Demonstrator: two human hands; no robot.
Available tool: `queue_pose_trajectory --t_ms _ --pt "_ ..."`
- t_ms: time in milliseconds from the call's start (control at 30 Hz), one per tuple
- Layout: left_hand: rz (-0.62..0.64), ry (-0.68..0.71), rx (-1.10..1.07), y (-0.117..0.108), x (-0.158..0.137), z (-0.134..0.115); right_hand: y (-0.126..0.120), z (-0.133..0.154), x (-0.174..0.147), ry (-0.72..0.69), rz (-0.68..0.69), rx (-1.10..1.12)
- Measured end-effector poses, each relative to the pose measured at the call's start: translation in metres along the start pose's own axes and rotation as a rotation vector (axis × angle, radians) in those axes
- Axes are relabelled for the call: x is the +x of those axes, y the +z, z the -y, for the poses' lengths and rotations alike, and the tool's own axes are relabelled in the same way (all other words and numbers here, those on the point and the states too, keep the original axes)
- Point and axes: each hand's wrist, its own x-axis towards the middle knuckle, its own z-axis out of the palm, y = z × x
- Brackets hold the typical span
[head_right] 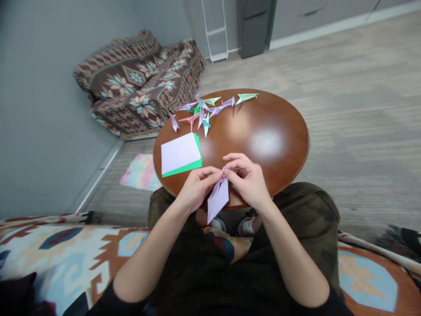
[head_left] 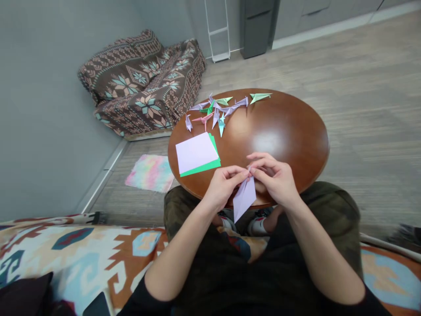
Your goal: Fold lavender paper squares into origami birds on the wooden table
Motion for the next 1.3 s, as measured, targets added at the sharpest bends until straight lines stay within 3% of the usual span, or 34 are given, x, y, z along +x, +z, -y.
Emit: queue_pose_trajectory --t_ms 633,900,1300 --pt "-0.005 -0.056 0.017 -0.001 0.0003 -0.0016 -0.001 -0.0014 0.0001 -0.02 0.018 -0.035" --pt "-0.085 0.08 0.159 0.0013 0.0004 -0.0007 -0.0023 -0.0017 -0.0001 -0.013 0.047 -0.049" --pt "-0.055 0.148 0.231 0.0005 -0.0016 -0.0057 -0.0021 -0.0027 -0.0004 -0.026 0.061 -0.086"
